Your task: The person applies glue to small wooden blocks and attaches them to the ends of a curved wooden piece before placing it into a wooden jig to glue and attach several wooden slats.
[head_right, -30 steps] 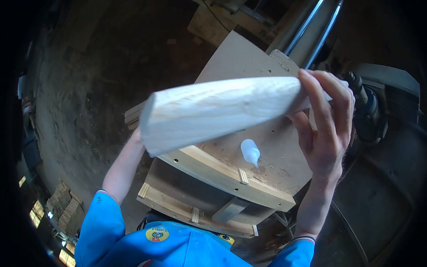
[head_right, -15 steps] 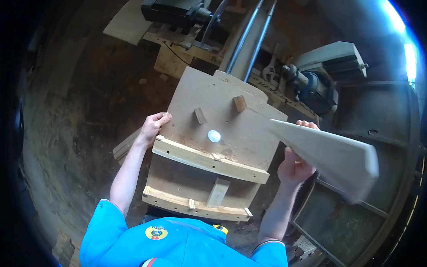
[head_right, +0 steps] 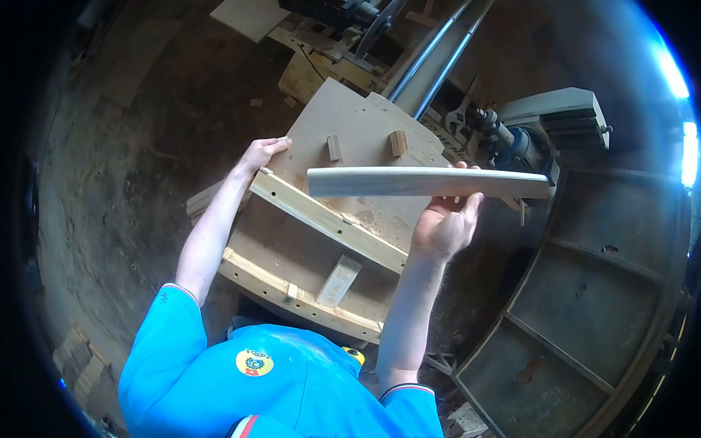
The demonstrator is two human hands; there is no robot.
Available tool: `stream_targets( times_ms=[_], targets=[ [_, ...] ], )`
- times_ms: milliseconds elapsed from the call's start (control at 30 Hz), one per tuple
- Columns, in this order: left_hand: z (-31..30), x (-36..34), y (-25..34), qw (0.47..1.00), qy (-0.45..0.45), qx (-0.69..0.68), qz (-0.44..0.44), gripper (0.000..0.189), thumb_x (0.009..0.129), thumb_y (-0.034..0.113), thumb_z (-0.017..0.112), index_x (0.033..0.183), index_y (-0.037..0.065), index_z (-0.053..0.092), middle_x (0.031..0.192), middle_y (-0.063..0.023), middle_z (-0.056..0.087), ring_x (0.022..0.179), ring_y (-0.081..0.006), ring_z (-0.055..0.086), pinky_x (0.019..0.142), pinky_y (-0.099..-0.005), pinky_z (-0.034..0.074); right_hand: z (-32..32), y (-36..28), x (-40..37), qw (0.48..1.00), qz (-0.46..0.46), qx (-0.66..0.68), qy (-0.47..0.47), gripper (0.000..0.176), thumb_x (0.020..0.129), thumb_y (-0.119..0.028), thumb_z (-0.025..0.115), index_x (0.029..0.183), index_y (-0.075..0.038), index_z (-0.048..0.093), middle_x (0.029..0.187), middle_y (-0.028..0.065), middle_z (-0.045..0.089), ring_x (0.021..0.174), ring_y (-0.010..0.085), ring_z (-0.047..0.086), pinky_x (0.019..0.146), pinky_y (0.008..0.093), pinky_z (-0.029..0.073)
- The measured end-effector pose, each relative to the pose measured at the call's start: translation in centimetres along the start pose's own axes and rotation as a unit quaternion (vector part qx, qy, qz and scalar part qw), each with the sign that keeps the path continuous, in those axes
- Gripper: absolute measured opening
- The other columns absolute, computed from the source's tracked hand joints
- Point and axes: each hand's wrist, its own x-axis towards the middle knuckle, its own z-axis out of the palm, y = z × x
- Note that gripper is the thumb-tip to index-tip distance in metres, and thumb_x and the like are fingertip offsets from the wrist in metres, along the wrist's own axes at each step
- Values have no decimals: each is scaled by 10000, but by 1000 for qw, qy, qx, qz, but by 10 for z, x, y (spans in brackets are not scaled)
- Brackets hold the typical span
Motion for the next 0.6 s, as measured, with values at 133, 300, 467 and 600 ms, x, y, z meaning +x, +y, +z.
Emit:
stream_targets(
  times_ms=[133, 300, 467, 600],
  targets=[
    [-1, 3, 0, 999, -24, -37, -21, 414, 919, 290, 753, 1211, 2, 697, 1036, -70, 730, 906, -153, 691, 821, -309, 560, -5, 24, 2, 993, 74, 19, 91, 351, 1098, -231, 395, 1337, 12, 477, 1286, 187, 580, 1212, 291, 561, 1059, 449, 472],
    [0, 8, 4, 998, -12, -55, -37, 363, 887, 240, 778, 1148, -5, 721, 1003, -73, 730, 881, -164, 681, 806, -341, 565, -1, 49, -9, 990, 120, -11, 69, 380, 1077, -218, 468, 1379, 10, 432, 1332, 167, 528, 1244, 294, 546, 1065, 448, 470],
    [0, 16, -6, 997, 1, -76, -19, 361, 857, 178, 803, 1140, -31, 723, 1057, -83, 741, 922, -161, 689, 845, -325, 560, 14, 62, -3, 992, 114, -33, 51, 384, 1070, -212, 485, 1381, 8, 434, 1297, 150, 537, 1217, 283, 557, 1048, 443, 491],
    [-1, 22, -16, 998, -18, -57, 22, 439, 890, 214, 767, 1239, -36, 679, 1151, -107, 725, 1010, -156, 687, 888, -294, 542, 24, 75, 35, 991, 103, -61, 56, 417, 1056, -235, 527, 1387, 0, 430, 1251, 145, 537, 1140, 278, 577, 998, 436, 518]
  ],
)
